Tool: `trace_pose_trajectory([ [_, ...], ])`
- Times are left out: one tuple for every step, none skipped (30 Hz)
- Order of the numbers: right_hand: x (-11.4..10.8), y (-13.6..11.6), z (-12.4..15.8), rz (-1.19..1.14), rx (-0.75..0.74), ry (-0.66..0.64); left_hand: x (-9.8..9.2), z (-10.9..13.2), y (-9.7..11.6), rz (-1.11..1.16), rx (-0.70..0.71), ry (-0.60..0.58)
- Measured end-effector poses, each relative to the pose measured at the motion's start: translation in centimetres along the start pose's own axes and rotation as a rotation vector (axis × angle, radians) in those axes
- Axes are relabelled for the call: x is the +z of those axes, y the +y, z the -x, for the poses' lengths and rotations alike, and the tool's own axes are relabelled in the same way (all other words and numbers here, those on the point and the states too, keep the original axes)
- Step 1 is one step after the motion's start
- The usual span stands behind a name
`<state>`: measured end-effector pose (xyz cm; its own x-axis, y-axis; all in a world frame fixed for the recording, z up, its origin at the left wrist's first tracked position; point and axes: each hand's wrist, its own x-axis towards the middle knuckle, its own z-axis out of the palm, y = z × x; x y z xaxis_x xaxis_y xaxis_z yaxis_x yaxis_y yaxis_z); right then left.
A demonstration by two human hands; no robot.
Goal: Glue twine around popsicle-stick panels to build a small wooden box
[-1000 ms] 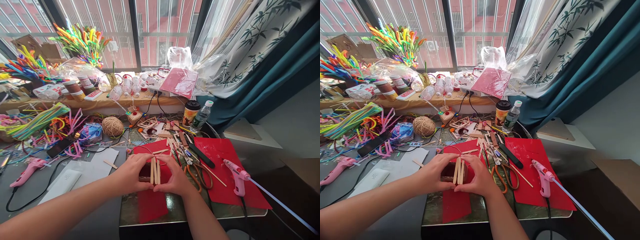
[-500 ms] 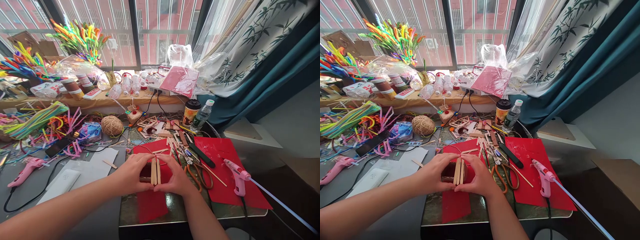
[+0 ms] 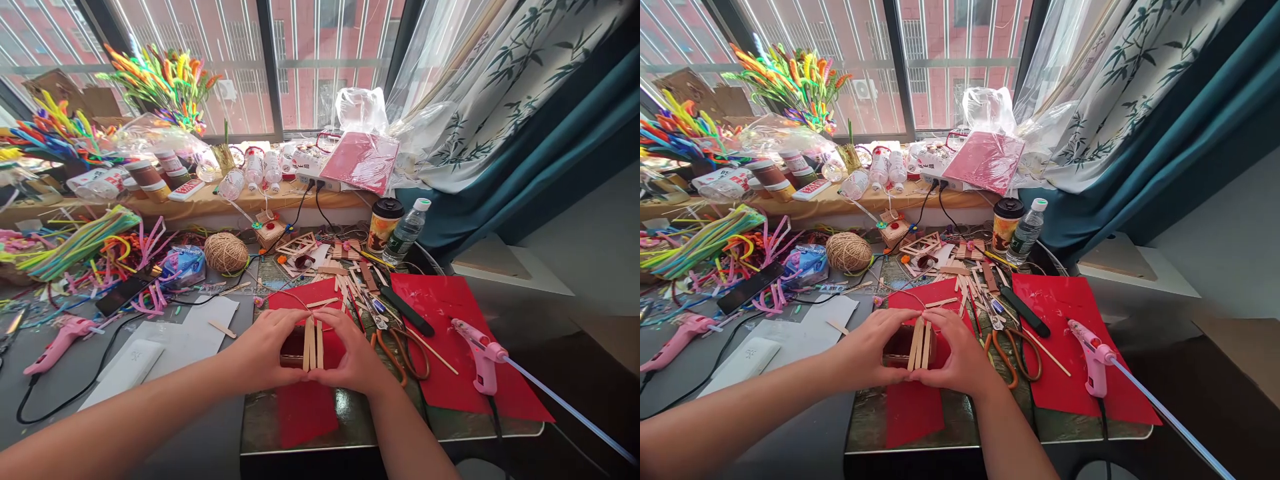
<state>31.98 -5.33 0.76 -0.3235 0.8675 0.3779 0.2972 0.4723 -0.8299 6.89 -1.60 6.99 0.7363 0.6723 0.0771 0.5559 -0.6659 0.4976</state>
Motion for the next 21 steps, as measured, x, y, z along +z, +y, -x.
trace_pose_trajectory([
  [-0.01, 0.00, 0.01, 0.001, 0.001, -0.006, 0.02, -0.03, 0.00, 0.002, -0.004, -0.002],
  [-0.02, 0.00, 0.02, 0.000, 0.002, -0.013, 0.04, -0.05, -0.02, 0.003, -0.008, -0.002],
  [-0.02, 0.00, 0.04, -0.003, 0.003, -0.018, 0.06, -0.05, -0.04, 0.005, -0.011, 0.000],
  [-0.01, 0.00, 0.06, -0.004, 0.006, -0.020, 0.09, -0.03, -0.06, 0.005, -0.013, 0.003],
  [0.01, 0.02, 0.08, -0.004, 0.008, -0.018, 0.11, -0.01, -0.07, 0.004, -0.014, 0.005],
  [0.04, 0.06, 0.10, -0.002, 0.009, -0.013, 0.12, 0.02, -0.09, 0.003, -0.016, 0.004],
  [0.08, 0.11, 0.12, 0.000, 0.008, -0.006, 0.13, 0.05, -0.09, 0.002, -0.018, 0.004],
  [0.11, 0.17, 0.14, 0.002, 0.005, 0.001, 0.14, 0.07, -0.08, 0.000, -0.022, 0.004],
  [0.14, 0.23, 0.15, 0.003, 0.001, 0.007, 0.14, 0.07, -0.06, -0.003, -0.024, 0.004],
  [0.16, 0.29, 0.16, 0.002, -0.003, 0.011, 0.13, 0.05, -0.03, -0.006, -0.025, 0.005],
  [0.17, 0.34, 0.16, -0.001, -0.005, 0.015, 0.12, 0.02, 0.01, -0.009, -0.026, 0.005],
  [0.16, 0.38, 0.17, -0.006, -0.006, 0.017, 0.10, -0.03, 0.05, -0.014, -0.024, 0.006],
  [0.15, 0.40, 0.17, -0.013, -0.008, 0.017, 0.08, -0.10, 0.08, -0.018, -0.023, 0.005],
  [0.13, 0.40, 0.17, -0.019, -0.009, 0.015, 0.06, -0.17, 0.11, -0.022, -0.022, 0.002],
  [0.10, 0.40, 0.16, -0.025, -0.007, 0.011, 0.03, -0.26, 0.12, -0.024, -0.023, -0.001],
  [0.09, 0.40, 0.16, -0.031, -0.002, 0.006, -0.01, -0.34, 0.13, -0.026, -0.025, -0.004],
  [0.08, 0.40, 0.15, -0.035, 0.004, 0.000, -0.04, -0.42, 0.13, -0.026, -0.026, -0.007],
  [0.07, 0.40, 0.14, -0.038, 0.009, -0.003, -0.09, -0.50, 0.14, -0.026, -0.027, -0.009],
  [0.07, 0.41, 0.13, -0.040, 0.013, -0.004, -0.14, -0.57, 0.15, -0.026, -0.025, -0.011],
  [0.07, 0.42, 0.12, -0.041, 0.014, -0.003, -0.21, -0.63, 0.17, -0.025, -0.020, -0.012],
  [0.07, 0.43, 0.11, -0.040, 0.010, -0.002, -0.28, -0.67, 0.20, -0.023, -0.015, -0.014],
])
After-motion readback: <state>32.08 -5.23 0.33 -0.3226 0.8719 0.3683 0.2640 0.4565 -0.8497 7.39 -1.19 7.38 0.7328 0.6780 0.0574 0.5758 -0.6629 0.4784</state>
